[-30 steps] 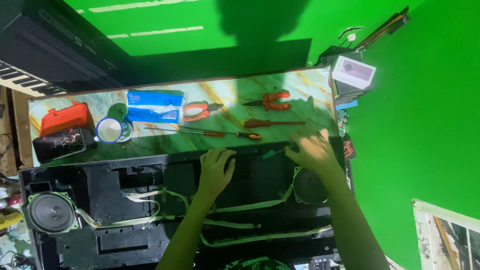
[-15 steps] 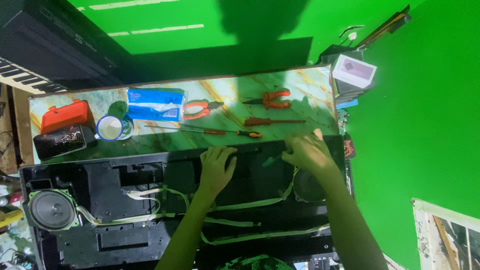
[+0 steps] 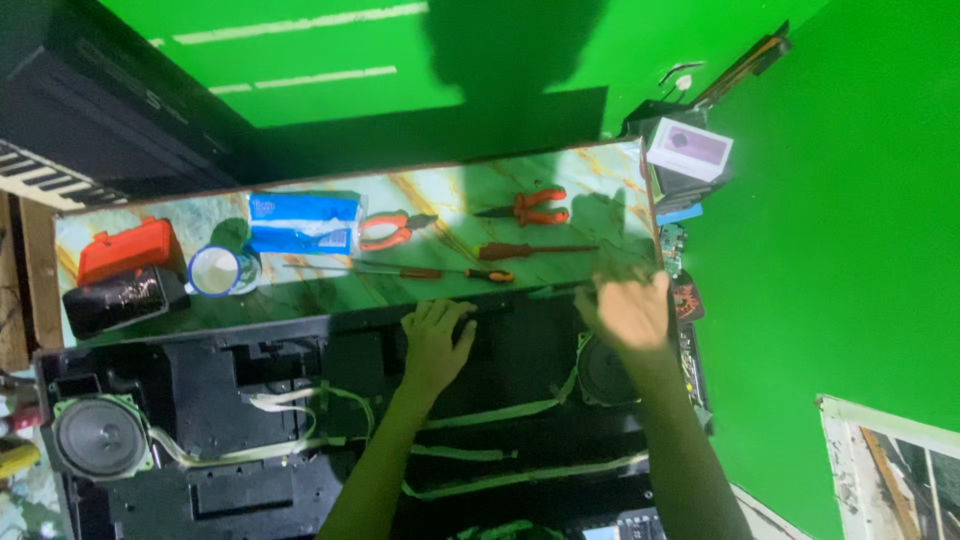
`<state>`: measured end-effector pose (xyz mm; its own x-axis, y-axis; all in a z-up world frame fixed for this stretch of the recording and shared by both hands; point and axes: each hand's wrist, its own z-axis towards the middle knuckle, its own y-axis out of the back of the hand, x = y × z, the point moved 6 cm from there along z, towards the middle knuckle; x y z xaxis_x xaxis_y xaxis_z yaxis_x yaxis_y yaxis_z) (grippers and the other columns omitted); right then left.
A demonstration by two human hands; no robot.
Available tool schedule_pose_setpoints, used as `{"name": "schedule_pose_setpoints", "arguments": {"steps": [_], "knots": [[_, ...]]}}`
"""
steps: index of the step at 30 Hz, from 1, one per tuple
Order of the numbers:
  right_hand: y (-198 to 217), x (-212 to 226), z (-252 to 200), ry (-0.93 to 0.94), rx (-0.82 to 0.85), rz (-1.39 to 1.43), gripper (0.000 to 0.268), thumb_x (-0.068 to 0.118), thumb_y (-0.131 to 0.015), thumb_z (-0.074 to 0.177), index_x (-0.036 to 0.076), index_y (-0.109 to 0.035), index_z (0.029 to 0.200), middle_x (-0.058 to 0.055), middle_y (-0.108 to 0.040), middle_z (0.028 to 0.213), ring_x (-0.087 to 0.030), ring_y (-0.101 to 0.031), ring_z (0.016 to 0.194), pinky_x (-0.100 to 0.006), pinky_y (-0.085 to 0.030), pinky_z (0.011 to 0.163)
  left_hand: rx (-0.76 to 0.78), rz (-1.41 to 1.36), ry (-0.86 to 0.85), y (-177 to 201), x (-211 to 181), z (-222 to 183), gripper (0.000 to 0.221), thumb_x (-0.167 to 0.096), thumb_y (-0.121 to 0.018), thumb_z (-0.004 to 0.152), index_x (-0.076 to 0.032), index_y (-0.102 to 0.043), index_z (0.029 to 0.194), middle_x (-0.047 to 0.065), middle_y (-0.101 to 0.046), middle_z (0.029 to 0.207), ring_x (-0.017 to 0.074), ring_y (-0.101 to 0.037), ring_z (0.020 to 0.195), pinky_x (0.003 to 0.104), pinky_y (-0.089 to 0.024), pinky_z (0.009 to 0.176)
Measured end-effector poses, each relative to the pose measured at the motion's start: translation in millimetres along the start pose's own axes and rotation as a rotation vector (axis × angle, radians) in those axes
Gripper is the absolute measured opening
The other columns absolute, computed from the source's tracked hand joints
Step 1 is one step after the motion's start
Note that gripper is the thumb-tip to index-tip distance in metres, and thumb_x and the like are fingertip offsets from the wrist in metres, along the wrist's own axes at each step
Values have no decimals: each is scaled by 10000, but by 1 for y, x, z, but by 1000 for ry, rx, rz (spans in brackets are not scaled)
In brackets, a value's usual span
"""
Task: The person uses a tool to secure a speaker inside the housing of an electronic piano and kemudian uses a cloth to wipe the keys.
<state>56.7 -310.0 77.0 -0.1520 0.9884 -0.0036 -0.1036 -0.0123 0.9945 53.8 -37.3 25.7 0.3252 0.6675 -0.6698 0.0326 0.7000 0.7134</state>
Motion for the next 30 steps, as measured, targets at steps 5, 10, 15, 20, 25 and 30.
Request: {"name": "schedule_pose_setpoints", "arguments": {"steps": [5,10,15,20,25,30], "knots": [[-54,11,2,-108,226,19,476,517,-444,970,116,-659,1110,-127,-643,1191,-298,-564,1133,-589,-299,1016,10,-7,11,-3,2,-2,247,-182,-754,850,-165,-716,1094,9,-641,983,254,-578,1012,439,-369,887],[-115,0,-18,-138,260,-56,578,560,-315,1011,126,-613,1252,-122,-591,1345,-303,-482,1295,-625,-249,1157,19,56,-37,-7,-5,-4,274,-194,-748,835,-145,-715,1102,47,-649,1034,286,-573,1024,473,-367,897],[-147,-4,-47,45,-256,-3,365,415,-528,1059,143,-700,1232,-47,-578,1039,-232,-542,1017,-544,-404,1116,1,82,-88,-20,-25,-1,280,-198,-728,863,-124,-705,1132,56,-667,1087,287,-584,1050,491,-375,912],[-139,-6,-33,-46,-204,153,291,391,-706,942,132,-737,1072,-61,-667,743,-240,-629,671,-534,-495,880,-70,55,-93,-27,-38,9,279,-194,-727,873,-130,-692,1142,60,-656,1080,282,-595,1063,467,-390,929],[-75,6,-9,-36,-321,119,303,371,-694,875,114,-689,1036,-59,-691,887,-243,-657,798,-543,-514,884,-73,75,-101,-30,-45,16,288,-180,-743,858,-128,-687,1136,57,-654,1080,285,-605,1062,464,-392,943],[-27,-34,-11,7,-346,75,266,352,-729,878,121,-708,1007,-36,-690,862,-206,-635,777,-496,-494,820,-113,70,-84,-28,-47,17,262,-178,-743,860,-139,-687,1113,46,-658,1089,266,-613,1053,456,-396,935]]}}
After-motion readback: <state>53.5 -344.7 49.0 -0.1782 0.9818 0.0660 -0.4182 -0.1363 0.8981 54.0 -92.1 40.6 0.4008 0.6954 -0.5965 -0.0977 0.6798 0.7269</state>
